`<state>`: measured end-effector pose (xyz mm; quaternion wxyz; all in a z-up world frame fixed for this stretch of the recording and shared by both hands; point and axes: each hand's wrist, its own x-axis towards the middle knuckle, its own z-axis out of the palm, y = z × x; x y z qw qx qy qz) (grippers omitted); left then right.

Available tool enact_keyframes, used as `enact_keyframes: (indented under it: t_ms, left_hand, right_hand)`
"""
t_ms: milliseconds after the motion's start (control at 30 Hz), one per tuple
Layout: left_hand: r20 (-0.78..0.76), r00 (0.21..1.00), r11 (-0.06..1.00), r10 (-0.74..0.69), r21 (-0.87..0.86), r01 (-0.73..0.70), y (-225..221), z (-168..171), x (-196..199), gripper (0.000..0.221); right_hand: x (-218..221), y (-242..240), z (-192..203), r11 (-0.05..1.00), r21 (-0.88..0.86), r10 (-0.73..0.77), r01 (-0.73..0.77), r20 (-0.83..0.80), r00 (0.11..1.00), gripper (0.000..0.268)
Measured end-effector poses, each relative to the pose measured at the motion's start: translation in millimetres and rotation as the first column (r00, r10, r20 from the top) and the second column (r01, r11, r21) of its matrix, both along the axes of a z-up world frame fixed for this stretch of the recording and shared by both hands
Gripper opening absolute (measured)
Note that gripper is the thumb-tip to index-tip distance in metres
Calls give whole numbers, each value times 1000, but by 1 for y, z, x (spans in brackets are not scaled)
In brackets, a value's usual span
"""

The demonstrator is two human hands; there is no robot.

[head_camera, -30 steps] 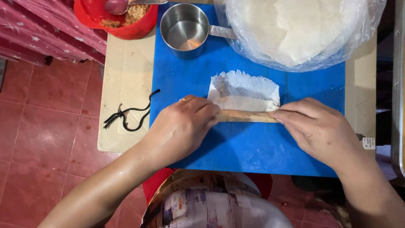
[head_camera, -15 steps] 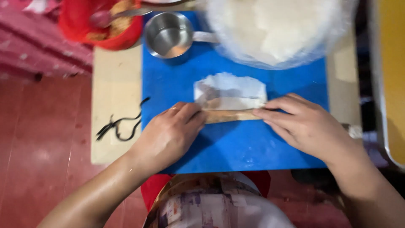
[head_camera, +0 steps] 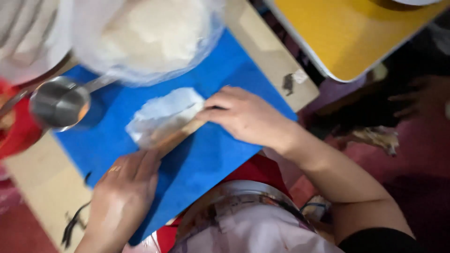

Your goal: The person is preparing spring rolls by scooping filling onto a wrapper and rolling it tightly on a cutting board.

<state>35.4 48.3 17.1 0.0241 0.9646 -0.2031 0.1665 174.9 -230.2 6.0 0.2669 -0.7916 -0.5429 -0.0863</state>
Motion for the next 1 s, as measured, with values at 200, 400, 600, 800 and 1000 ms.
enact_keyframes:
  t_ms: [200, 400, 600, 800, 1000]
  left_hand:
    - [103, 995, 999, 16, -44, -11, 11, -15, -1, 14]
    - [-114, 986, 889, 121, -429, -159, 11, -23, -3, 18]
    - [-410, 899, 762, 156, -529, -374, 12, -21, 7, 23]
    - [-553, 803, 717, 220, -466, -518, 11, -10, 18, 25]
    - [-624, 729, 650, 283, -434, -624, 8, -1, 27, 21]
  right_hand:
    - [18, 13, -3, 999, 18, 49, -48, -36, 998, 16]
    - [36, 15, 11, 971, -188, 100, -146, -231, 968, 29]
    - [53, 22, 21, 878, -453, -60, -154, -424, 904, 40]
    - [64, 31, 22, 830, -537, -119, -149, -433, 893, 38]
    - [68, 34, 21, 838, -539, -175, -84, -412, 894, 24]
